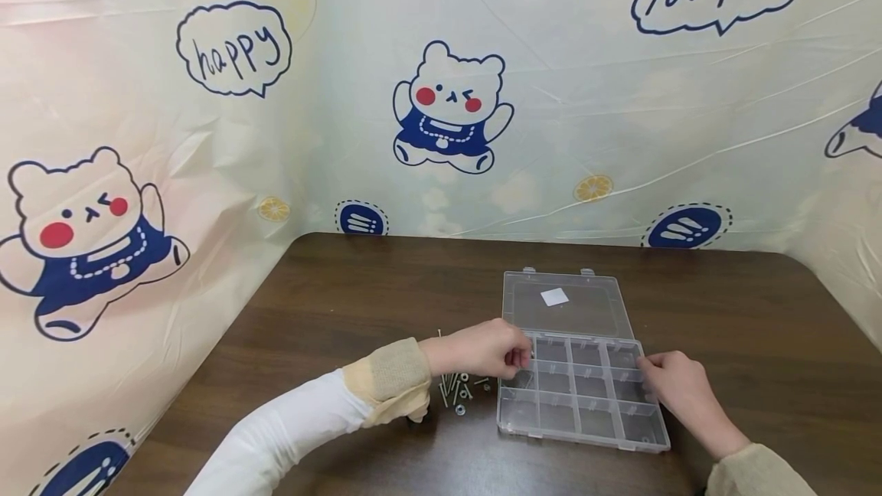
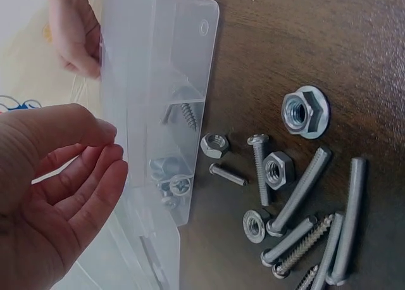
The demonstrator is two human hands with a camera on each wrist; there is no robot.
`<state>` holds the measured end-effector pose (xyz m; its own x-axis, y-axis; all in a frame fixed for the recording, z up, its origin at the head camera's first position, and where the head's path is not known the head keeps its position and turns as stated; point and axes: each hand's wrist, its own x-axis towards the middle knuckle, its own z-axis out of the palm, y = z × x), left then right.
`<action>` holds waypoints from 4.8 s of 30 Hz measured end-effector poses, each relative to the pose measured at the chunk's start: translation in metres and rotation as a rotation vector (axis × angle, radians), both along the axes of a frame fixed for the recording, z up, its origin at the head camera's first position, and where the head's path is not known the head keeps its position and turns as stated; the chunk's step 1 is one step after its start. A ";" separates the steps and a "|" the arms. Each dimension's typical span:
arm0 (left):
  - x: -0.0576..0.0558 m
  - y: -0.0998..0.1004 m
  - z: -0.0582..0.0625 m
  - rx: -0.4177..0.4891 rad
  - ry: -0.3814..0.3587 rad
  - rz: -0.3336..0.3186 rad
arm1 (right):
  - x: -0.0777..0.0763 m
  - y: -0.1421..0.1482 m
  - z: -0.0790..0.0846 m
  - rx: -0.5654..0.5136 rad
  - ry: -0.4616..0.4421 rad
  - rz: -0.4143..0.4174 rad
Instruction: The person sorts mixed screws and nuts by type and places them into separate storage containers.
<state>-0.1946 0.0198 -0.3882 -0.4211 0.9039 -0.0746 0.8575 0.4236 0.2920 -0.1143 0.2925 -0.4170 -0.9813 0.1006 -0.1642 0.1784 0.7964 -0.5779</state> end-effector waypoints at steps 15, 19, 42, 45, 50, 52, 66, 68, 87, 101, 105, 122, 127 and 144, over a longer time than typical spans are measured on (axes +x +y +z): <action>-0.007 -0.017 0.020 -0.102 0.016 -0.010 | 0.000 0.000 -0.001 0.000 0.005 -0.006; -0.011 -0.024 0.023 -0.144 0.023 0.007 | 0.000 0.000 0.000 0.008 0.018 -0.003; -0.011 -0.063 0.017 -0.350 0.107 0.067 | 0.001 0.000 -0.002 0.004 0.026 0.000; -0.011 -0.067 0.014 -0.364 0.117 0.063 | 0.001 0.000 -0.002 0.008 0.030 -0.002; -0.011 -0.071 0.009 -0.366 0.143 0.052 | 0.001 0.000 -0.001 -0.001 0.027 -0.002; -0.012 -0.072 0.007 -0.361 0.150 0.051 | 0.001 -0.001 -0.001 -0.001 0.028 -0.002; -0.009 -0.076 -0.005 -0.318 0.283 -0.078 | 0.003 -0.001 -0.002 -0.004 0.030 -0.013; -0.008 -0.077 -0.005 -0.317 0.287 -0.087 | 0.003 -0.001 -0.002 -0.002 0.032 -0.011; -0.003 -0.076 -0.005 -0.289 0.305 -0.157 | 0.003 -0.001 0.000 0.004 0.045 -0.005; -0.004 -0.064 0.027 -0.163 0.164 -0.119 | 0.003 0.000 -0.001 0.019 0.051 0.006; -0.001 -0.055 0.038 -0.146 0.197 -0.129 | 0.003 0.001 -0.001 0.016 0.051 0.004; 0.003 -0.008 0.057 -0.062 0.226 -0.227 | 0.003 0.003 -0.003 0.019 0.053 -0.003; 0.004 0.000 0.052 -0.078 0.207 -0.227 | 0.002 0.002 -0.002 0.022 0.051 0.004; 0.007 0.005 0.024 -0.216 0.300 -0.222 | 0.002 0.001 0.000 0.035 0.039 0.023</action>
<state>-0.1875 0.0253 -0.3639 -0.2499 0.9521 -0.1763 0.9682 0.2432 -0.0593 -0.1123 0.2937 -0.4170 -0.9890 0.0826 -0.1225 0.1373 0.8201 -0.5556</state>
